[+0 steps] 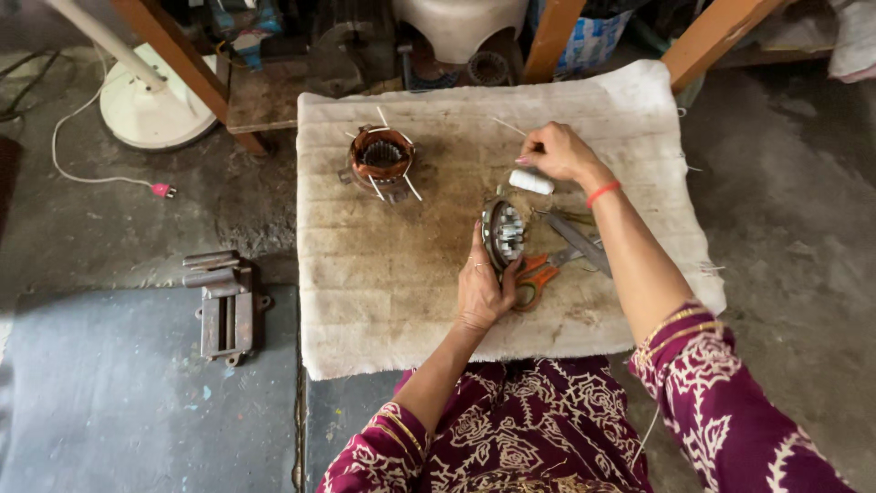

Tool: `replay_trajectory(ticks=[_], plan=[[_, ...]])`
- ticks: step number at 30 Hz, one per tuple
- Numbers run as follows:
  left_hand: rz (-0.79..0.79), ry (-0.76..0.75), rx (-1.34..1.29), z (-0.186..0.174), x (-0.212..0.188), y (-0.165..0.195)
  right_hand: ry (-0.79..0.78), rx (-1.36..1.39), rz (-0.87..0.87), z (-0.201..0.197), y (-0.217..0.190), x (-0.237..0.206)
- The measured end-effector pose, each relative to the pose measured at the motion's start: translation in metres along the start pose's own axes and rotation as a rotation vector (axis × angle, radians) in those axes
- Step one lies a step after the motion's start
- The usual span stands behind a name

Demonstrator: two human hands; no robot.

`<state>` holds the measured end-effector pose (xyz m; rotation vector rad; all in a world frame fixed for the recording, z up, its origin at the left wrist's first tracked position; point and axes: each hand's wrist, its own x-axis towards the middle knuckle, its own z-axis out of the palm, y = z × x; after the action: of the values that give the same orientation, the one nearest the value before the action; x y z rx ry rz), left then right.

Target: The person uses a screwdriver to adjust or tighten components on a small electrical part, likely a motor or fan assembly, while holding it with the other hand. The work is performed on a cloth-covered surface with tools and another similar component nearby.

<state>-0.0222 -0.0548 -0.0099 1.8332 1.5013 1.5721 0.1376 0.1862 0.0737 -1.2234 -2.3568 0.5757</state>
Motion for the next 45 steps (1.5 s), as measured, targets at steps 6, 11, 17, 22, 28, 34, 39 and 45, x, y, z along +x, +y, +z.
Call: replay_trajectory(ticks=[6, 11, 17, 22, 28, 34, 39, 45], plan=[[-0.133, -0.030, -0.085, 0.004, 0.000, -0.006, 0.529, 0.051, 0.223, -0.027, 0.066, -0.072], [-0.089, 0.009, -0.235, 0.008, 0.006, -0.015, 0.622, -0.186, 0.286, -0.009, 0.079, -0.125], [-0.225, -0.047, -0.529, 0.018, 0.013, -0.027, 0.635, 0.296, 0.073, 0.066, 0.017, -0.164], [-0.213, -0.159, -0.720, 0.021, 0.011, -0.029, 0.626, 0.298, 0.006, 0.107, -0.014, -0.170], [-0.327, -0.147, -0.927, 0.035, 0.023, -0.057, 0.686, 0.016, -0.107, 0.110, -0.013, -0.176], [-0.250, -0.113, -0.742, 0.045, 0.027, -0.061, 0.669, 0.062, -0.134, 0.107, -0.018, -0.176], [-0.194, -0.103, -0.580, 0.037, 0.025, -0.040, 0.620, 0.063, 0.038, 0.106, -0.014, -0.173], [-0.052, 0.099, -0.178, 0.030, 0.020, -0.027, 0.594, 0.097, 0.063, 0.106, -0.023, -0.176]])
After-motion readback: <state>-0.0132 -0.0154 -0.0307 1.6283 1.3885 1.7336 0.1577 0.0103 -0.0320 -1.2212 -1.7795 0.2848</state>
